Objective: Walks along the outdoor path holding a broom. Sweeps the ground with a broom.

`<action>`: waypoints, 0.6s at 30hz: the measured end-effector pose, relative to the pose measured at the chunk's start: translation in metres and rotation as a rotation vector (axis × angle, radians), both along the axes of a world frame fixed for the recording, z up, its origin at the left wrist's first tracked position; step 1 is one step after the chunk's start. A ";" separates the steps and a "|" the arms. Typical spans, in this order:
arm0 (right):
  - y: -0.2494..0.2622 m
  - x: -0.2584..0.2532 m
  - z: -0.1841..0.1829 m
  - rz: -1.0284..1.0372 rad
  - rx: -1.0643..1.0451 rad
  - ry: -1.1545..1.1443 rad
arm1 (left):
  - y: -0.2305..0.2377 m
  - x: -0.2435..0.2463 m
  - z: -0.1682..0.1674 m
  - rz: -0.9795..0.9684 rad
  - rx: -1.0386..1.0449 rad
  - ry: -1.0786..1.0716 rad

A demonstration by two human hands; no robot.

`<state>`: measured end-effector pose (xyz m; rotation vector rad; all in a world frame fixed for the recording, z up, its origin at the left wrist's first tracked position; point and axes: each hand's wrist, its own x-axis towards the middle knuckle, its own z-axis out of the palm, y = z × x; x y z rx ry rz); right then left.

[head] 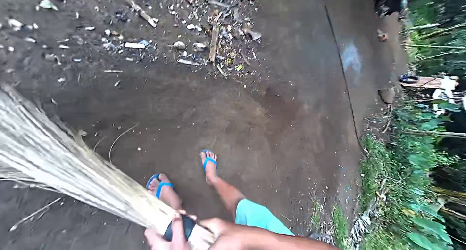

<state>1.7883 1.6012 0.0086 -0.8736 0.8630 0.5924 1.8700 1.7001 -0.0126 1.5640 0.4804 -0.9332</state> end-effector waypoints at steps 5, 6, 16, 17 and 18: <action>-0.004 -0.086 0.081 -0.162 -0.318 0.266 | -0.047 -0.071 0.031 -0.081 -0.307 0.424; -0.001 -0.097 0.096 -0.191 -0.400 0.380 | -0.057 -0.091 0.030 -0.087 -0.386 0.563; 0.040 0.006 0.007 -0.029 -0.118 0.387 | 0.018 -0.025 -0.050 0.143 -0.186 0.574; 0.066 0.020 0.001 0.093 -0.122 0.320 | 0.052 -0.004 -0.039 0.220 -0.153 0.483; 0.091 0.031 -0.005 0.197 -0.149 0.275 | 0.078 0.015 -0.025 0.260 -0.137 0.406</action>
